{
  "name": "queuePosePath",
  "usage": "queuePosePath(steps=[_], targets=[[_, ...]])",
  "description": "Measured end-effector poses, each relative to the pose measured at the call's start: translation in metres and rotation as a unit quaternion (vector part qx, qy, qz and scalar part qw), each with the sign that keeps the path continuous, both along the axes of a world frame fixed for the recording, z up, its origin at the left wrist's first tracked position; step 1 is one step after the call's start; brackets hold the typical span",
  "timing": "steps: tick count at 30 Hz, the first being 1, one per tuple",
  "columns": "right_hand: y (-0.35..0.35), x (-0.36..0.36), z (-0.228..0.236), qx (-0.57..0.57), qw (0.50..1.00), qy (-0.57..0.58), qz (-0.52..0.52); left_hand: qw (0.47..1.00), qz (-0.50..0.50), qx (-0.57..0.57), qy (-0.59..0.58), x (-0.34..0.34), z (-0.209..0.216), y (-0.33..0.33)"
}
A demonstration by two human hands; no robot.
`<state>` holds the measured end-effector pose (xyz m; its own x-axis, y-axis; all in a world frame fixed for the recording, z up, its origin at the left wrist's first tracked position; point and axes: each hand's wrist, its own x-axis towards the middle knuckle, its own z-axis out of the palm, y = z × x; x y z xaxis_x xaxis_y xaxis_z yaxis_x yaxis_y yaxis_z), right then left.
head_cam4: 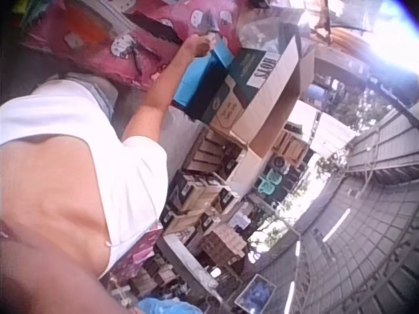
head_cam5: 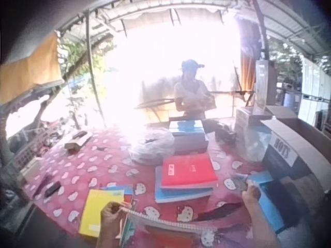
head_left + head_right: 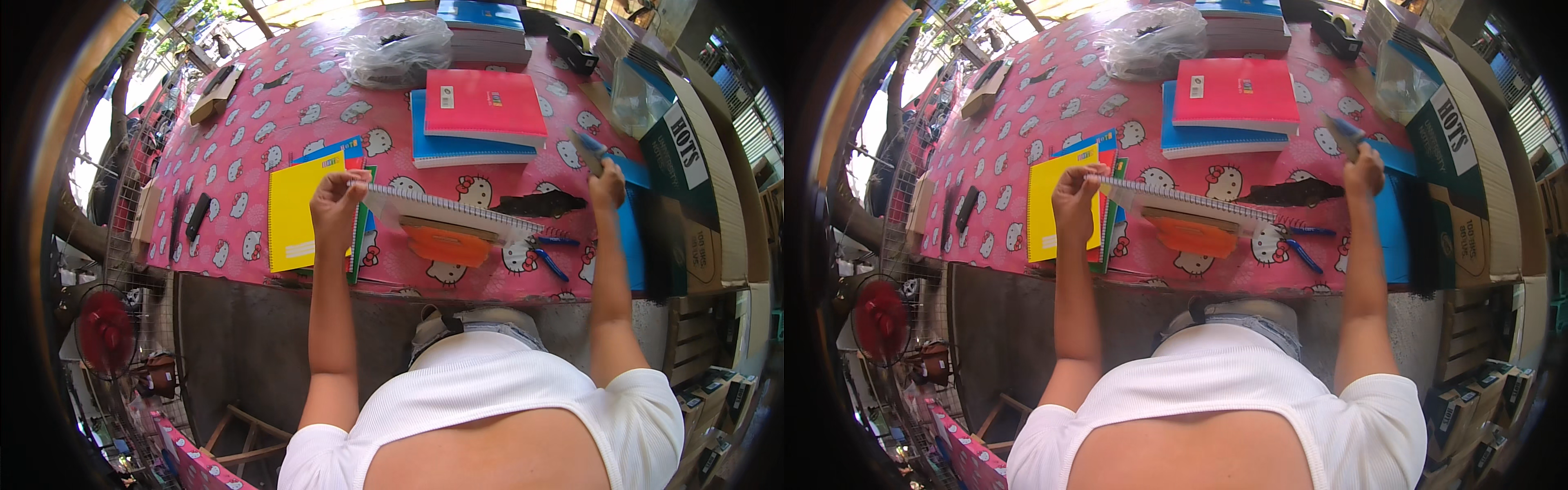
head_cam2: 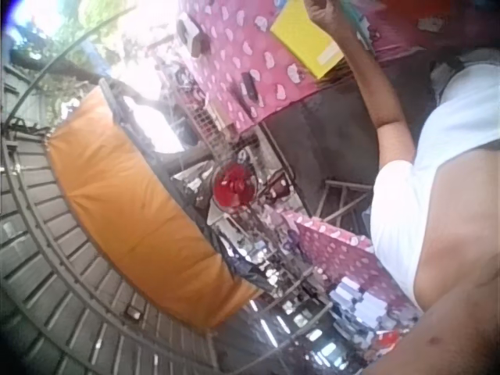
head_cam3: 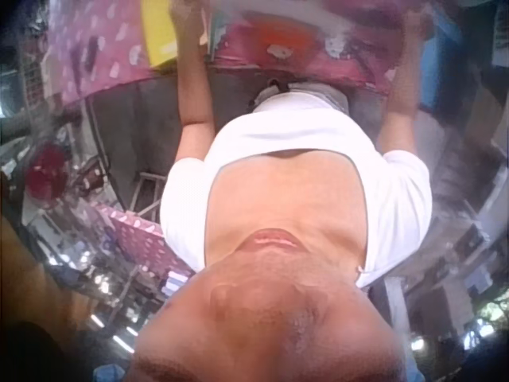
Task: The person uses scissors and their hands to remove the metal spiral wire bindings from several notebooks, then stacks the separated covers and paper on the table.
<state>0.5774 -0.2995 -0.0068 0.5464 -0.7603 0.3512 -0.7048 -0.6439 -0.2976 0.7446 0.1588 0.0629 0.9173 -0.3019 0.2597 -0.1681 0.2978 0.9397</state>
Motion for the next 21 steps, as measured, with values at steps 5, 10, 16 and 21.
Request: queuePosePath(steps=[5,10,16,21], targets=[[0.029,-0.068,-0.011,-0.075,0.994,0.034,0.07,0.976,-0.011,-0.041,-0.212,-0.007,0.066,-0.036],[0.122,-0.112,-0.023,0.152,0.93,0.019,0.333,0.592,0.438,0.257,-0.626,-0.077,0.172,0.041],[0.153,-0.106,-0.04,-0.059,0.975,0.019,0.211,0.844,-0.008,0.258,-0.47,-0.137,0.093,-0.041],[0.162,-0.103,-0.01,0.169,0.954,0.028,0.245,0.959,0.049,0.203,-0.193,-0.145,0.034,-0.069]])
